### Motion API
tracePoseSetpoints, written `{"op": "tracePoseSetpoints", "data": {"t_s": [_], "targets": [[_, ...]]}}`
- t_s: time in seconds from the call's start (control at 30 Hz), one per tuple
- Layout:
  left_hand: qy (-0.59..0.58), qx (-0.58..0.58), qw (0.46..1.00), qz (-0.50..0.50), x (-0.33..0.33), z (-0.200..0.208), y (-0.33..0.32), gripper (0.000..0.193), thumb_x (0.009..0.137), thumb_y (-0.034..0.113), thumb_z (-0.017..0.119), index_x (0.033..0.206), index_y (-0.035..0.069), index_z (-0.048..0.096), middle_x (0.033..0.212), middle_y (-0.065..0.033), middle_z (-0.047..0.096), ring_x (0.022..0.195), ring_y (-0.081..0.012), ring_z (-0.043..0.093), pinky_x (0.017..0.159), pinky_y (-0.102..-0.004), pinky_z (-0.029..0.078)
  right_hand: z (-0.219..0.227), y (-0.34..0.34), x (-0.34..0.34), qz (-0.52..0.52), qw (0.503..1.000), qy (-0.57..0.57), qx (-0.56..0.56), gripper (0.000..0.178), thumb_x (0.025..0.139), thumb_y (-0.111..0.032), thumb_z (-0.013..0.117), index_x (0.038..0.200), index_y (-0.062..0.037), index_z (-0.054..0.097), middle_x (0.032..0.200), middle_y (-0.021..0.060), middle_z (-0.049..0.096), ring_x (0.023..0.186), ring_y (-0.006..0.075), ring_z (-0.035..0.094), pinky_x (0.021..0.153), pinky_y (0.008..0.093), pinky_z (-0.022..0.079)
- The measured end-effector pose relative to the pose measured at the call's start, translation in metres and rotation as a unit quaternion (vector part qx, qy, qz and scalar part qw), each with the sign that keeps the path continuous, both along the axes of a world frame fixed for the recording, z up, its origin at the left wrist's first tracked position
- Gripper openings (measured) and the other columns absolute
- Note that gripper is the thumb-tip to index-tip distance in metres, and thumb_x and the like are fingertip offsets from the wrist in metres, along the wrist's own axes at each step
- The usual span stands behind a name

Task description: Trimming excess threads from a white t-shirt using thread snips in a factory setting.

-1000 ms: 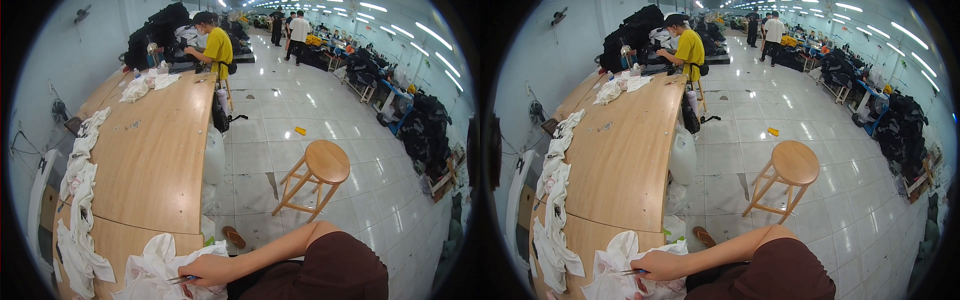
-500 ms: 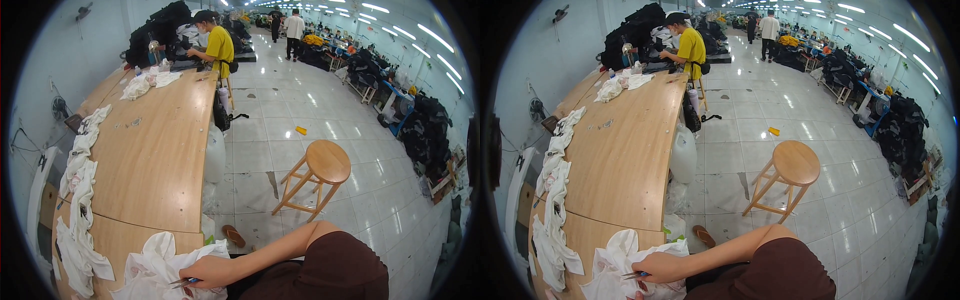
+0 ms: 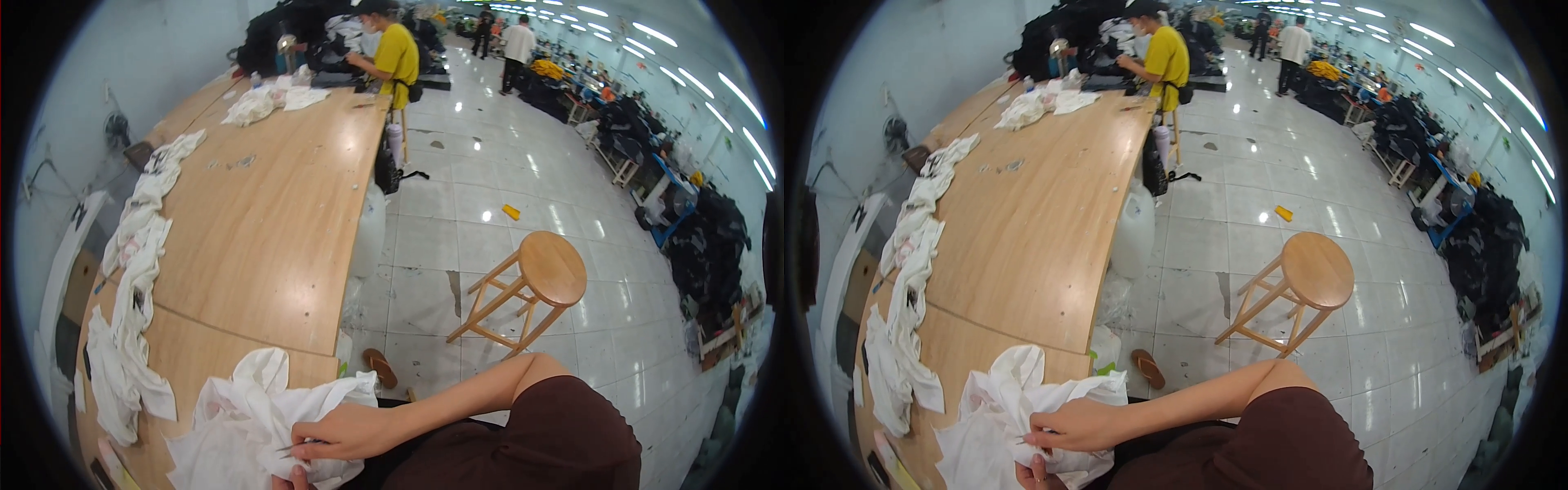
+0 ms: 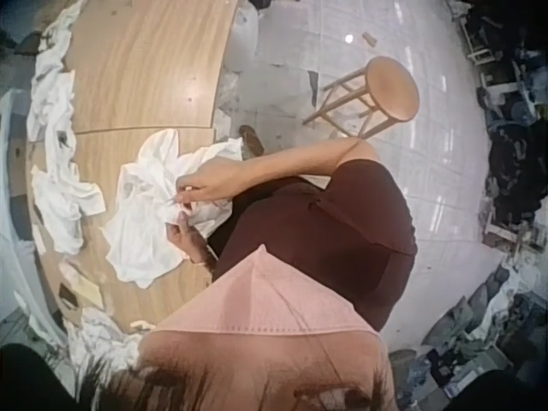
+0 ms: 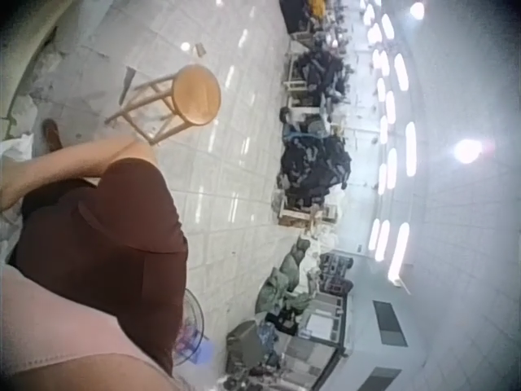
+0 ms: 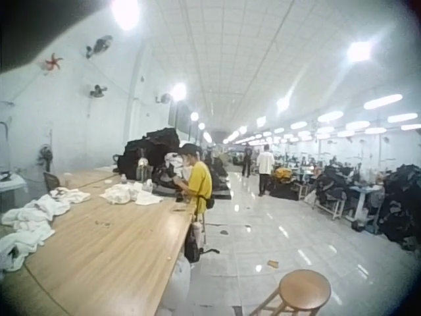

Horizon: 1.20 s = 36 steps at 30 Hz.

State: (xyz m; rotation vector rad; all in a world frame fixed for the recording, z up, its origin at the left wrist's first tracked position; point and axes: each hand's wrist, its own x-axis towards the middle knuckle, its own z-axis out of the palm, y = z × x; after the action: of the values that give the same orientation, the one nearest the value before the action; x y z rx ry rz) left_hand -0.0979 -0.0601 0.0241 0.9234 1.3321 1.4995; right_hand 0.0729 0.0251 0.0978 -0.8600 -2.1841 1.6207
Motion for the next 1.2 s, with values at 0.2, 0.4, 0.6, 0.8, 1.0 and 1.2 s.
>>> {"op": "tracePoseSetpoints", "data": {"t_s": [0.2, 0.4, 0.6, 0.8, 1.0, 1.2], "targets": [[0.037, -0.061, 0.997, -0.018, 0.000, 0.018, -0.008, 0.024, 0.081, 0.006, 0.052, 0.102, -0.006, 0.055, 0.097, -0.0121, 0.059, 0.089, -0.0188, 0.054, 0.080, -0.0302, 0.042, -0.007, -0.005, 0.006, 0.023, 0.999, 0.017, -0.026, 0.037, 0.089, -0.041, 0.042, 0.103, -0.0077, 0.047, 0.091, 0.0130, 0.058, 0.082, 0.0299, 0.057, 0.071, 0.0357, 0.044], [-0.011, -0.017, 1.000, 0.000, 0.002, 0.014, -0.008, 0.032, 0.079, 0.010, 0.054, 0.106, -0.007, 0.051, 0.100, -0.0142, 0.058, 0.092, -0.0215, 0.054, 0.083, -0.0324, 0.041, -0.008, -0.002, 0.002, 0.052, 0.997, 0.014, -0.056, 0.035, 0.088, -0.038, 0.047, 0.105, -0.0066, 0.048, 0.092, 0.0116, 0.058, 0.083, 0.0273, 0.057, 0.072, 0.0328, 0.044], [0.068, -0.074, 0.993, -0.058, -0.008, 0.002, -0.016, 0.039, 0.080, 0.014, 0.054, 0.112, -0.006, 0.048, 0.109, -0.0184, 0.056, 0.100, -0.0250, 0.055, 0.091, -0.0353, 0.039, -0.004, -0.009, 0.013, 0.006, 1.000, -0.014, -0.014, 0.031, 0.087, -0.032, 0.051, 0.107, -0.0079, 0.052, 0.085, 0.0074, 0.059, 0.073, 0.0173, 0.058, 0.067, 0.0287, 0.046], [-0.072, -0.040, 0.993, -0.079, -0.003, 0.019, -0.010, 0.033, 0.082, 0.012, 0.051, 0.109, -0.008, 0.049, 0.110, -0.0206, 0.055, 0.103, -0.0263, 0.054, 0.089, -0.0348, 0.041, -0.006, -0.005, 0.005, 0.042, 0.978, -0.063, -0.192, 0.023, 0.091, -0.024, 0.044, 0.097, -0.0053, 0.056, 0.064, -0.0002, 0.049, 0.056, 0.0057, 0.044, 0.055, 0.0206, 0.037], [-0.099, -0.014, 0.989, -0.112, -0.006, 0.022, -0.011, 0.025, 0.085, 0.005, 0.048, 0.108, -0.005, 0.050, 0.113, -0.0145, 0.056, 0.102, -0.0163, 0.052, 0.087, -0.0290, 0.040, -0.005, -0.005, -0.002, 0.027, 0.971, -0.068, -0.229, 0.026, 0.091, -0.028, 0.045, 0.086, -0.0052, 0.056, 0.055, -0.0012, 0.039, 0.052, 0.0069, 0.037, 0.048, 0.0229, 0.032], [-0.101, -0.030, 0.989, -0.105, -0.005, 0.025, -0.008, 0.033, 0.082, 0.013, 0.050, 0.108, -0.007, 0.050, 0.108, -0.0232, 0.056, 0.101, -0.0235, 0.055, 0.088, -0.0338, 0.041, -0.004, -0.004, -0.003, 0.031, 0.972, -0.075, -0.222, 0.027, 0.091, -0.029, 0.044, 0.085, -0.0054, 0.056, 0.055, -0.0010, 0.039, 0.052, 0.0070, 0.038, 0.048, 0.0228, 0.032]]}}
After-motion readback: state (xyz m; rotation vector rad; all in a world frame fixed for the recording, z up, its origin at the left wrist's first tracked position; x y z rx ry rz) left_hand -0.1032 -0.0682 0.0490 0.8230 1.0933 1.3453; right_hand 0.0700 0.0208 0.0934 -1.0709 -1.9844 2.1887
